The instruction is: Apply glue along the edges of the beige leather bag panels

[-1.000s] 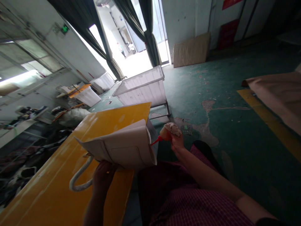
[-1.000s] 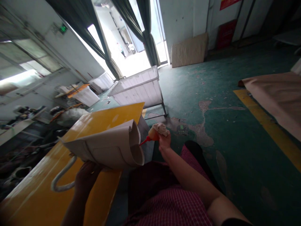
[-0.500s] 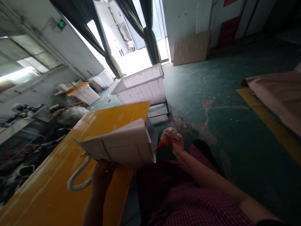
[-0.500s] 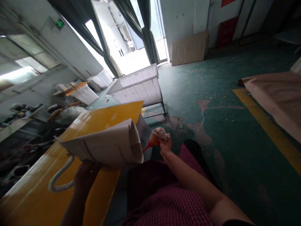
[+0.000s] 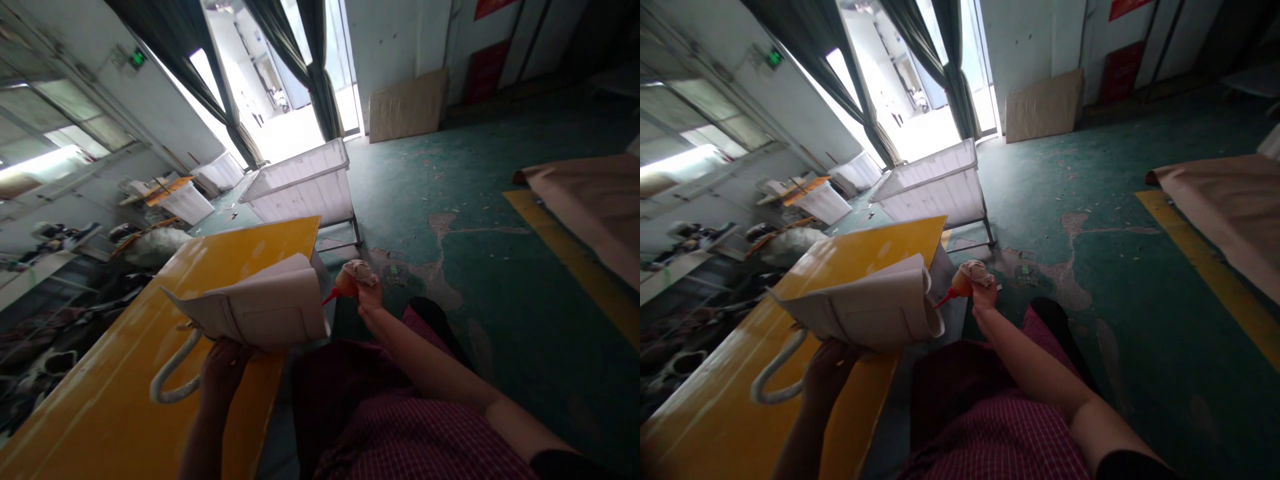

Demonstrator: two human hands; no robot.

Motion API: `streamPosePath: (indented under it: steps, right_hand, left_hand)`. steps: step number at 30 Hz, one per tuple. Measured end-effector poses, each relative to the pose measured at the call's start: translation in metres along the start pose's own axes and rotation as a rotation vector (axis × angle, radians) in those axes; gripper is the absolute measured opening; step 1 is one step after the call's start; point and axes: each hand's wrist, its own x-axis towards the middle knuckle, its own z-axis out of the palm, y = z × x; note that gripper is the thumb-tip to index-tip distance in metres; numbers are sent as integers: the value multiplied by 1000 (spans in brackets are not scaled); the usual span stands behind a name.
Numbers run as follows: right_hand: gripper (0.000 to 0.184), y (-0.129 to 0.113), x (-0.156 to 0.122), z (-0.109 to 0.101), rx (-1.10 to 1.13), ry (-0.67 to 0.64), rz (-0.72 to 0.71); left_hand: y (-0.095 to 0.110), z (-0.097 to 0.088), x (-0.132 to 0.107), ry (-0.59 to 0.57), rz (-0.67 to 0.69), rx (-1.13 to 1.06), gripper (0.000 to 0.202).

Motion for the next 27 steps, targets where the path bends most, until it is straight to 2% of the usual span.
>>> streamPosePath:
  steps: [2,4,10,12,14,17,20,22,25,27]
  right_hand:
    - [54,-5,-4,0,2,14,33]
    - [54,-10,-12,-9,-11,35,67]
    - [45,-34,-40,-54,-18,107,230]
    - [38,-52,-44,-64,16,39,288]
    - [32,-75,-48,-65,49,-97,357]
    - [24,-115,-58,-49,102,-283,466]
    - [19,-158,-84,-16,213,-451,636]
    - [15,-182,-107,5,225,-514,753]
    - [14,-200,-139,29,169,-580,829]
    - [16,-200,-153,37,159,-578,827]
  left_hand:
    - [0,0,-1,6,-3,9,28]
    - [1,0,-2,20,2,24,30]
    - [10,2,-5,108,27,121,32]
    - [10,3,-8,124,-5,119,32]
    - [8,3,-12,104,-49,136,31]
    - [5,2,-17,15,-103,178,25]
    - [11,3,-18,-56,-198,226,23]
    - [21,5,-18,-103,-259,247,24]
    - [41,3,-20,-179,-349,275,24]
    - [57,-10,-23,-211,-387,296,22]
